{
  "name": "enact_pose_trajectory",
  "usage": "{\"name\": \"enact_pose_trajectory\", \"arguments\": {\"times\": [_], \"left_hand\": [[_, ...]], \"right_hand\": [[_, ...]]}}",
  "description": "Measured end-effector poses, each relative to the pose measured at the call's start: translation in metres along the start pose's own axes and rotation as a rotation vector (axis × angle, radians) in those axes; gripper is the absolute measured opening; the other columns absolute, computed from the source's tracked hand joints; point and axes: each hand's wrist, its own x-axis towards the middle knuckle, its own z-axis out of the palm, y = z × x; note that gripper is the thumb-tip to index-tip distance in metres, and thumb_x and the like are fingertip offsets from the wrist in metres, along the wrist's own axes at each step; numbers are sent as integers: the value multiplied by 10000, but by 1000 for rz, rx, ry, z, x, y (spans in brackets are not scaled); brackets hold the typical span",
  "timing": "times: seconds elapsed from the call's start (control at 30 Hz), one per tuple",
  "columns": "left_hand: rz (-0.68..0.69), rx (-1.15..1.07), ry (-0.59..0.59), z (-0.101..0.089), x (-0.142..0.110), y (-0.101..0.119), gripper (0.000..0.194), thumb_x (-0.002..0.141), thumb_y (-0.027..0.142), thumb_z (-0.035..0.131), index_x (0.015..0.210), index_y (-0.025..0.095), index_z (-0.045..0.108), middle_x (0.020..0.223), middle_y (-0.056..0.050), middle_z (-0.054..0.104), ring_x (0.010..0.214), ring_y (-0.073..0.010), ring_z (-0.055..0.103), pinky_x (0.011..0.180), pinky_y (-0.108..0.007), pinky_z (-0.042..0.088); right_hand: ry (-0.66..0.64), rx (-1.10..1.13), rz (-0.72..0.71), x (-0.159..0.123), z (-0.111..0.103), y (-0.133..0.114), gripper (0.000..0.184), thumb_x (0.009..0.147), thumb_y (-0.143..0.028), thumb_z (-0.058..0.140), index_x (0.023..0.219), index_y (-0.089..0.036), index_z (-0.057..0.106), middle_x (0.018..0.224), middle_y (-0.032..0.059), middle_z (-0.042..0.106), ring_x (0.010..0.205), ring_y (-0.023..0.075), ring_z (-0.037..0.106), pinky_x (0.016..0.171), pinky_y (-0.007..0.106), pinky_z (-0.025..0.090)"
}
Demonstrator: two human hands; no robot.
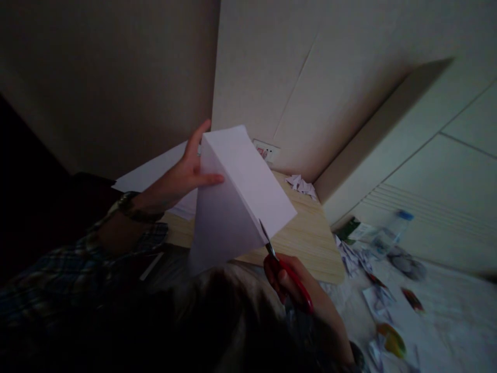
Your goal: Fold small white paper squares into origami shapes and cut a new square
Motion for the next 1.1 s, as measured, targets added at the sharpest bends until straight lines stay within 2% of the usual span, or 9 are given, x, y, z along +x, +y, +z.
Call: {"name": "enact_pose_trajectory", "arguments": {"times": [0.07,0.13,0.2,0.33,0.43,0.6,0.8,0.97,1.1], "left_hand": [[-3,7,-49,-2,-6,-7,1337,614,139,877,1569,347,-35,1238,-40,694,1042,-263,693,885,-394,561],[-8,-11,-83,-4,-9,-11,1336,632,145,863,1562,359,-72,1251,-53,693,1072,-281,689,929,-460,542],[-4,-17,-96,-6,-10,-11,1343,615,154,868,1562,346,-64,1312,-75,662,1132,-299,661,950,-479,529],[-32,4,-82,-5,-13,-3,1337,609,160,879,1567,312,-41,1451,-107,553,1234,-295,584,1007,-426,486],[-57,23,-85,-4,-15,1,1294,632,160,865,1569,312,-14,1458,-108,543,1217,-285,589,986,-388,495],[-46,60,-73,-8,-14,1,1268,626,152,853,1572,308,23,1436,-104,556,1210,-302,586,943,-373,516],[-63,64,-51,-5,-15,6,1286,605,120,842,1579,281,18,1514,-104,488,1253,-292,553,963,-345,494],[-80,60,-74,-7,-15,6,1291,640,128,819,1581,265,-54,1429,-103,576,1195,-272,604,941,-336,507],[-70,62,-74,-11,-14,2,1288,618,124,829,1583,305,-6,1391,-71,611,1179,-269,616,932,-346,522]], "right_hand": [[-54,23,-19,0,0,0,675,774,-863,427,697,-196,495,593,-45,440,498,102,416,466,233,306],[-76,33,-33,0,0,-1,681,767,-868,430,683,-195,488,595,-46,437,491,96,410,456,226,307],[-78,37,-30,0,0,-4,678,769,-861,440,679,-191,491,592,-47,438,492,93,408,458,222,314],[-71,49,-12,-1,2,-9,675,765,-858,453,684,-189,495,598,-50,433,488,91,406,457,219,311],[-56,31,12,-1,2,-13,684,749,-871,451,681,-191,489,616,-48,436,493,90,405,462,224,310],[-89,35,42,0,1,-15,708,714,-907,429,646,-206,496,528,-53,428,465,105,391,450,241,271],[-70,35,52,0,4,-16,640,795,-836,433,640,-217,485,553,-41,447,472,110,386,461,257,275],[-51,24,56,-2,6,-17,626,809,-827,425,644,-225,473,541,-38,429,475,120,369,469,282,262],[-55,11,77,-3,7,-18,631,795,-845,418,642,-235,465,526,-32,423,460,128,364,458,295,235]]}}
